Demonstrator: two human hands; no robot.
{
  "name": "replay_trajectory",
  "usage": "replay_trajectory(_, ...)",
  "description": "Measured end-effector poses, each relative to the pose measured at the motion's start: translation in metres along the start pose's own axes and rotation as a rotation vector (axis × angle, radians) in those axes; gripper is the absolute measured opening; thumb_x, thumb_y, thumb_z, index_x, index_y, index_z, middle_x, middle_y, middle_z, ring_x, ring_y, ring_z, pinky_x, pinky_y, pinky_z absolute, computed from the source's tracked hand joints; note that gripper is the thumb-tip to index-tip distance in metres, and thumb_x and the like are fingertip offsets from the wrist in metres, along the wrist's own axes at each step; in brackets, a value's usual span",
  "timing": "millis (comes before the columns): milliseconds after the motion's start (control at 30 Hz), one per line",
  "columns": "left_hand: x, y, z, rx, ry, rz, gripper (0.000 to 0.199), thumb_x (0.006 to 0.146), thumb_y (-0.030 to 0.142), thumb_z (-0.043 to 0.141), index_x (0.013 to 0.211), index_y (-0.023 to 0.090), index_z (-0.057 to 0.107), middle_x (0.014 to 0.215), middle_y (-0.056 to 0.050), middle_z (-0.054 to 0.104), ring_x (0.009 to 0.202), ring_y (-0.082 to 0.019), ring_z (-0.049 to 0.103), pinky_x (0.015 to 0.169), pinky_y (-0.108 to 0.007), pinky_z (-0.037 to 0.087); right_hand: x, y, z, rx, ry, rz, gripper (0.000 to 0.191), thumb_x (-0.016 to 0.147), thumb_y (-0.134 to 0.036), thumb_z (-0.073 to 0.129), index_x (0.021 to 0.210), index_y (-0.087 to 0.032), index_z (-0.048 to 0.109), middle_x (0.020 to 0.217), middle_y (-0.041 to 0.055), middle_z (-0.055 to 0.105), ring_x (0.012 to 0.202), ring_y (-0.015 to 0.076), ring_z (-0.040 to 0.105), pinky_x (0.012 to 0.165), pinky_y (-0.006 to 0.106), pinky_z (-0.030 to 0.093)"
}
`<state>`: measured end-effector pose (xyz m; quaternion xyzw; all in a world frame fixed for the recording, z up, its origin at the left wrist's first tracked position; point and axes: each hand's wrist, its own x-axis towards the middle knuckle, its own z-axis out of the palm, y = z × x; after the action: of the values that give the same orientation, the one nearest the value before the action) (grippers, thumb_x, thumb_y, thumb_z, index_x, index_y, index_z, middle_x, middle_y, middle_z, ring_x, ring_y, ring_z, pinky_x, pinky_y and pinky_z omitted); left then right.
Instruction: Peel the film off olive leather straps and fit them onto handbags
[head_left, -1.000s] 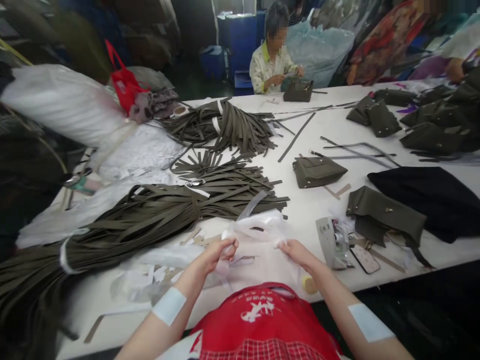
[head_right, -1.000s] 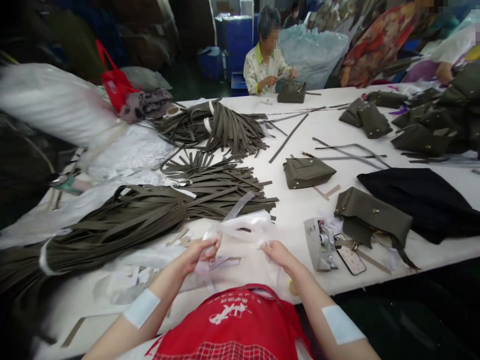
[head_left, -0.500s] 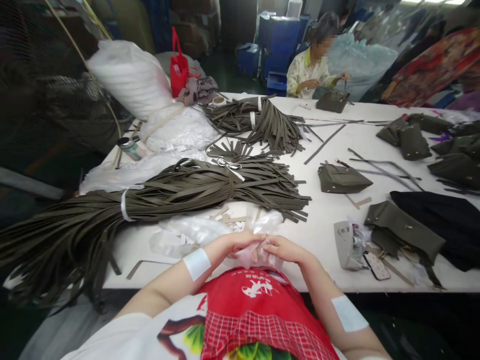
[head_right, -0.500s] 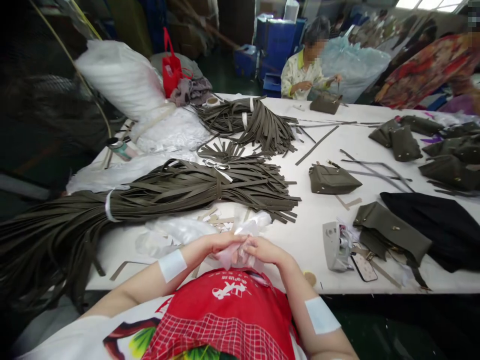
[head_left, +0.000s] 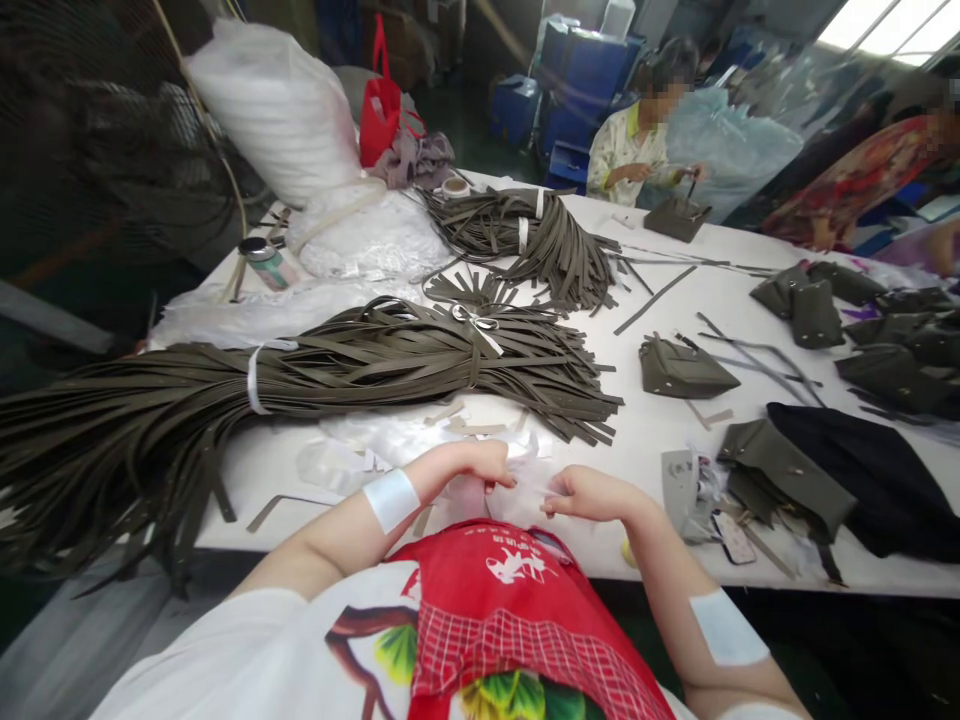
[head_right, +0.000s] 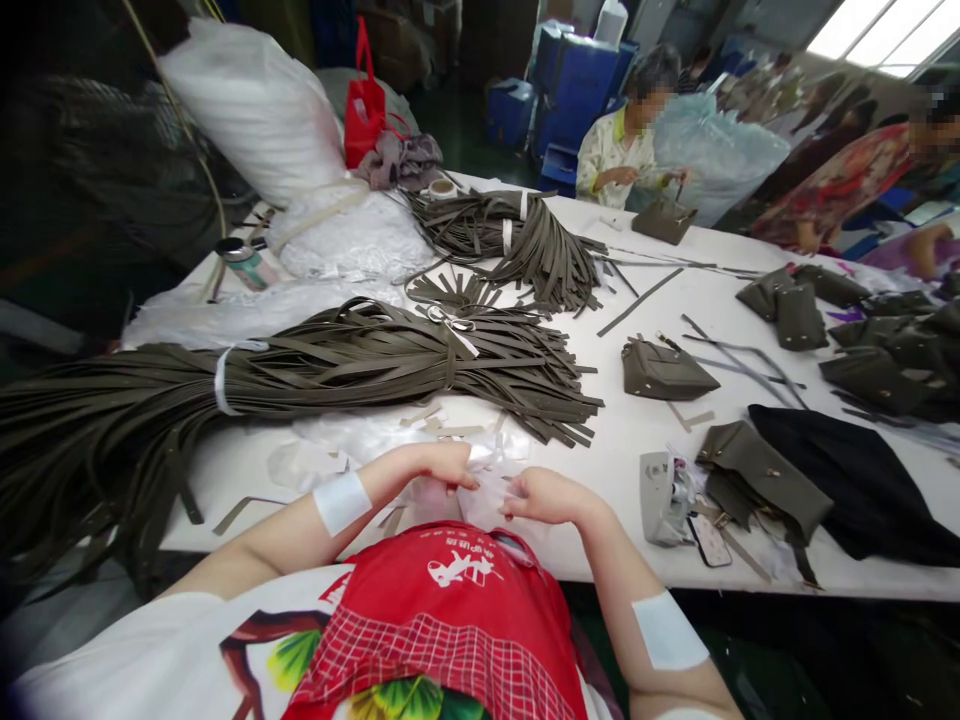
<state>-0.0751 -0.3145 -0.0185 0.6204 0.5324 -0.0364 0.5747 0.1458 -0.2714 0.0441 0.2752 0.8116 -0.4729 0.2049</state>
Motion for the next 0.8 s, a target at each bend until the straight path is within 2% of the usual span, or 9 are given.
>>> replay_trajectory(133, 0.006, 0.011, 0.008, 0.22, 0.078, -0.047, 0.023, 0.085, 0.033, 0.066, 0.075, 0.012, 0.063, 0.073, -0.001, 0.064, 0.07, -0.014, 0.061, 0.071, -0.032, 0.052, 0.001, -0.025, 0.009, -0.191, 0.278, -0.028, 0.03, 0.092, -0.038, 0.048, 0.082, -0.017, 0.067, 0.077, 0.0076, 0.065, 0.073, 0.0184, 0.055, 0.069, 0.029, 0.04)
replay_trajectory(200, 0.007, 0.019, 0.018, 0.277, 0.099, -0.009, 0.015, 0.085, 0.026, 0.065, 0.079, 0.012, 0.064, 0.083, -0.001, 0.066, 0.08, -0.017, 0.063, 0.077, -0.034, 0.052, 0.009, -0.031, 0.014, -0.245, 0.408, -0.164, 0.029, 0.094, -0.036, 0.046, 0.084, -0.018, 0.066, 0.093, 0.0108, 0.066, 0.087, 0.0215, 0.058, 0.08, 0.033, 0.042)
replay_trajectory(267, 0.005, 0.026, 0.029, 0.303, 0.128, 0.045, 0.003, 0.079, 0.016, 0.066, 0.08, 0.014, 0.067, 0.088, -0.003, 0.068, 0.085, -0.019, 0.063, 0.08, -0.033, 0.05, 0.021, -0.029, 0.017, -0.189, 0.493, -0.313, 0.027, 0.095, -0.034, 0.045, 0.084, -0.018, 0.065, 0.109, 0.0115, 0.065, 0.101, 0.0223, 0.057, 0.09, 0.034, 0.041)
replay_trajectory(300, 0.003, 0.028, 0.033, 0.307, 0.149, 0.065, 0.007, 0.076, 0.012, 0.065, 0.081, 0.015, 0.068, 0.091, -0.005, 0.07, 0.085, -0.02, 0.063, 0.081, -0.032, 0.05, 0.029, -0.025, 0.018, -0.13, 0.512, -0.353, 0.029, 0.096, -0.033, 0.042, 0.085, -0.018, 0.064, 0.113, 0.0107, 0.064, 0.104, 0.0211, 0.057, 0.092, 0.033, 0.042)
replay_trajectory(367, -0.003, 0.031, 0.04, 0.303, 0.202, 0.075, 0.014, 0.072, 0.012, 0.063, 0.083, 0.016, 0.07, 0.091, -0.007, 0.071, 0.084, -0.023, 0.063, 0.08, -0.032, 0.049, 0.044, -0.013, 0.022, -0.04, 0.527, -0.359, 0.035, 0.099, -0.031, 0.033, 0.088, -0.019, 0.064, 0.103, 0.0079, 0.067, 0.095, 0.0176, 0.06, 0.087, 0.03, 0.045)
replay_trajectory(433, -0.01, 0.031, 0.042, 0.284, 0.256, 0.055, 0.013, 0.071, 0.017, 0.063, 0.081, 0.016, 0.071, 0.087, -0.009, 0.071, 0.08, -0.025, 0.064, 0.077, -0.034, 0.049, 0.057, 0.001, 0.027, -0.018, 0.545, -0.315, 0.04, 0.101, -0.032, 0.027, 0.086, -0.019, 0.062, 0.082, 0.0044, 0.066, 0.076, 0.0156, 0.059, 0.074, 0.028, 0.046)
replay_trajectory(500, -0.015, 0.029, 0.042, 0.248, 0.309, 0.024, 0.012, 0.069, 0.019, 0.064, 0.078, 0.015, 0.07, 0.082, -0.011, 0.071, 0.077, -0.026, 0.065, 0.074, -0.034, 0.049, 0.066, 0.014, 0.033, -0.013, 0.58, -0.275, 0.039, 0.1, -0.035, 0.029, 0.08, -0.019, 0.058, 0.07, 0.0023, 0.061, 0.066, 0.0156, 0.056, 0.067, 0.027, 0.044)
replay_trajectory(700, -0.019, 0.026, 0.038, 0.036, 0.525, -0.085, 0.011, 0.067, 0.017, 0.064, 0.076, 0.013, 0.068, 0.082, -0.015, 0.069, 0.087, -0.032, 0.065, 0.08, -0.04, 0.048, 0.081, 0.026, 0.041, 0.001, 0.744, -0.161, 0.037, 0.099, -0.037, 0.029, 0.075, -0.021, 0.052, 0.066, 0.0026, 0.057, 0.063, 0.0169, 0.053, 0.063, 0.027, 0.038)
replay_trajectory(800, -0.019, 0.022, 0.031, -0.142, 0.59, -0.056, 0.016, 0.062, 0.015, 0.068, 0.077, 0.012, 0.067, 0.083, -0.014, 0.069, 0.09, -0.033, 0.064, 0.085, -0.041, 0.046, 0.081, 0.026, 0.039, 0.017, 0.814, -0.115, 0.038, 0.098, -0.039, 0.028, 0.074, -0.021, 0.052, 0.065, 0.0033, 0.057, 0.062, 0.0174, 0.053, 0.061, 0.027, 0.036)
